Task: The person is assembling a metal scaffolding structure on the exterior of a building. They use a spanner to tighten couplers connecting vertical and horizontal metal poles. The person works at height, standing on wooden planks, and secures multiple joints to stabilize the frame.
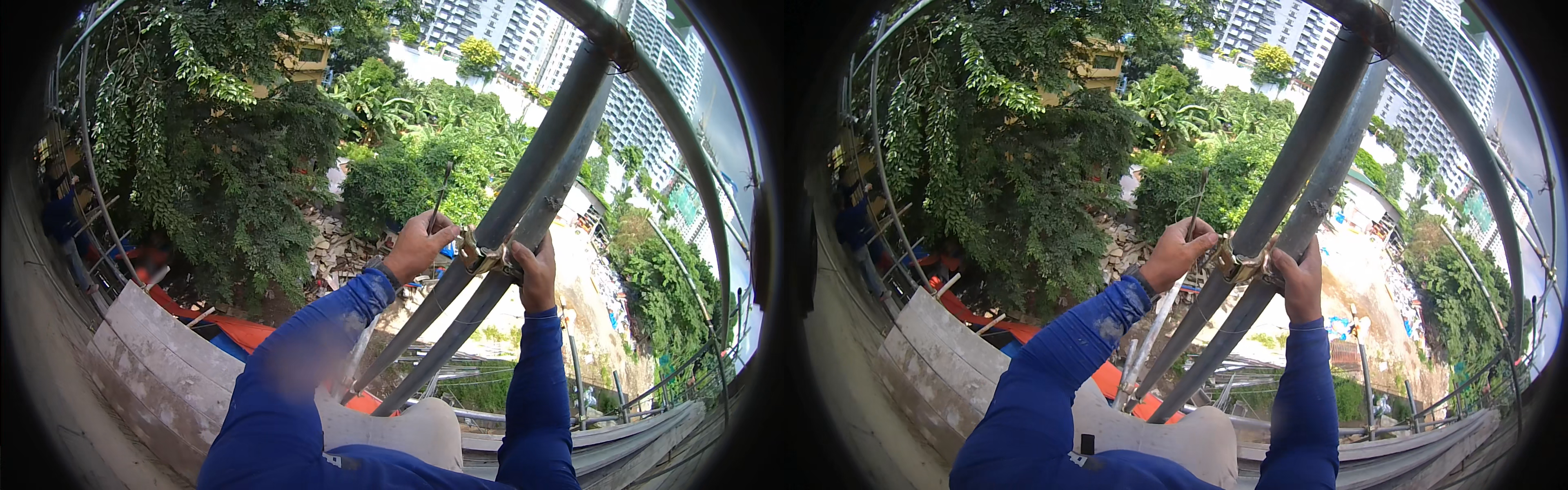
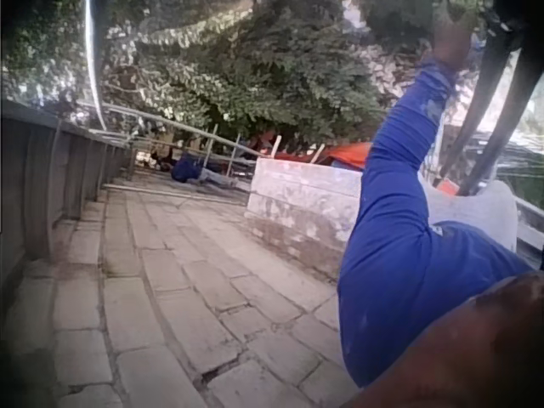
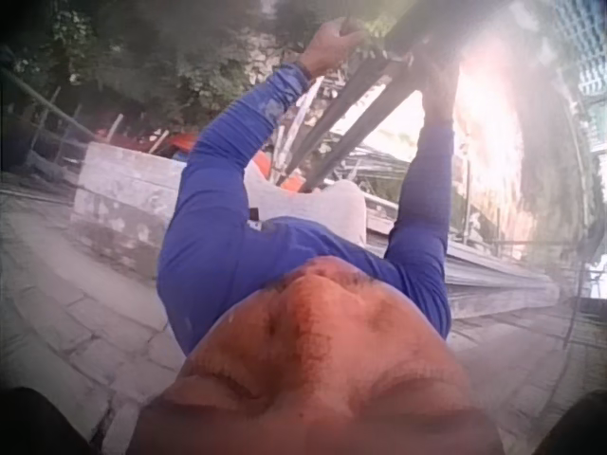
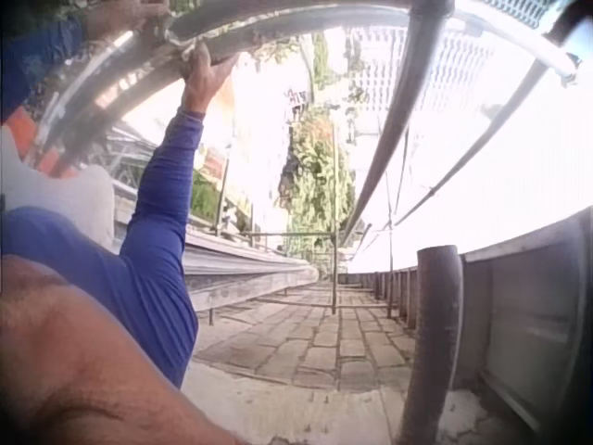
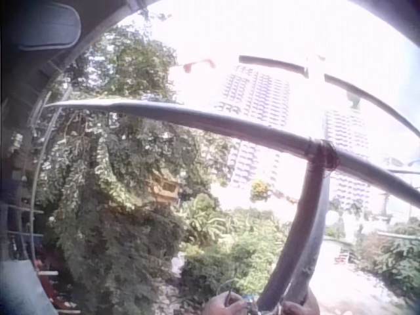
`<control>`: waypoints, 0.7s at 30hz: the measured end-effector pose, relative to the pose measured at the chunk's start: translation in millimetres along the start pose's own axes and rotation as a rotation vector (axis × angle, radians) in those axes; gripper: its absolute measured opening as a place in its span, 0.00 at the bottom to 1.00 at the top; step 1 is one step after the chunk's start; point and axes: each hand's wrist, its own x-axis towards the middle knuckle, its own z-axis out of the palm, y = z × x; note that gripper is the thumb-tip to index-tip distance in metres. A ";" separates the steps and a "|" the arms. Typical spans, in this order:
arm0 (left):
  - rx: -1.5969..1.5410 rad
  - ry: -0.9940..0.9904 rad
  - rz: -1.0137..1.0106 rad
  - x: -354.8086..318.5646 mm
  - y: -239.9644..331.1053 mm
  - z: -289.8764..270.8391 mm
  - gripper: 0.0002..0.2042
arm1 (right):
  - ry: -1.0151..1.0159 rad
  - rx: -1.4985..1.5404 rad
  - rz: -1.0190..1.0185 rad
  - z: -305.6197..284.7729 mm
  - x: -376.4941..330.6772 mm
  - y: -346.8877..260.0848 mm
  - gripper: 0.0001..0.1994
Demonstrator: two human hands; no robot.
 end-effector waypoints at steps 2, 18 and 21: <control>0.089 -0.060 -0.046 10.0 -0.5 9.8 0.09 | 0.025 -0.029 -0.022 -1.7 -2.1 -3.4 0.25; 0.023 -0.121 -0.297 31.4 5.6 17.2 0.19 | 0.088 -0.275 -0.095 -9.9 0.8 2.9 0.35; 0.059 -0.157 -0.325 32.8 7.1 1.2 0.18 | 0.089 -0.287 -0.091 -9.1 2.2 1.9 0.35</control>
